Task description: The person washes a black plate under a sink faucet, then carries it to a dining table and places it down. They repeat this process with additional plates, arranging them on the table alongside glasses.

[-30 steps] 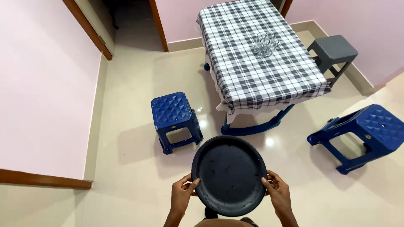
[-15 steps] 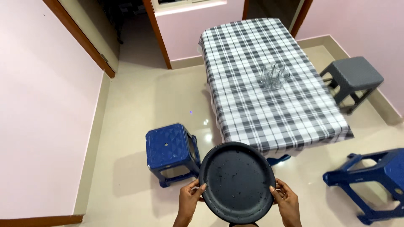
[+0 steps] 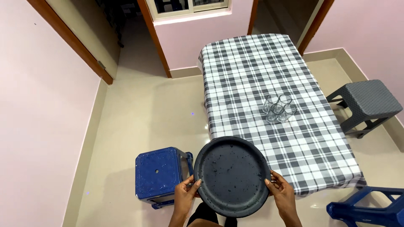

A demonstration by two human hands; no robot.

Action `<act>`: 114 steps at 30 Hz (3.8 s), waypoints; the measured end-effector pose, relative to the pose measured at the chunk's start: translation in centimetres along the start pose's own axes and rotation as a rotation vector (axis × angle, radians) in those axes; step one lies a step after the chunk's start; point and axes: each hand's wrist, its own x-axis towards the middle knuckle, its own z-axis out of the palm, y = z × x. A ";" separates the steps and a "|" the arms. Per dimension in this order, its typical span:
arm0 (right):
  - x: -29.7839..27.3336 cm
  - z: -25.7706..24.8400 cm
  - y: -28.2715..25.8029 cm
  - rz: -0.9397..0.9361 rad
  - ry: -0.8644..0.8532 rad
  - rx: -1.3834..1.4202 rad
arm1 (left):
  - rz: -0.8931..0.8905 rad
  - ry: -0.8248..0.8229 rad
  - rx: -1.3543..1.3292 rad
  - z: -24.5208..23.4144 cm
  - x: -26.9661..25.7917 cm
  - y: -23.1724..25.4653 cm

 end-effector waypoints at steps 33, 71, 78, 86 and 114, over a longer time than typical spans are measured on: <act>20.3 11.2 -2.3 0.121 0.414 0.330 | -0.063 -0.401 0.351 7.1 35.6 18.6; 53.4 34.0 -15.0 0.179 0.747 0.496 | -0.085 -0.788 0.679 18.6 89.3 28.5; 58.3 35.9 -16.8 0.251 0.839 0.467 | -0.036 -0.788 0.822 21.2 95.4 28.5; 63.0 42.2 -16.0 0.286 1.047 0.543 | -0.010 -0.954 0.896 24.3 103.0 28.4; 65.7 47.9 -16.6 0.329 1.392 0.185 | 0.425 -1.079 0.959 24.4 104.6 26.3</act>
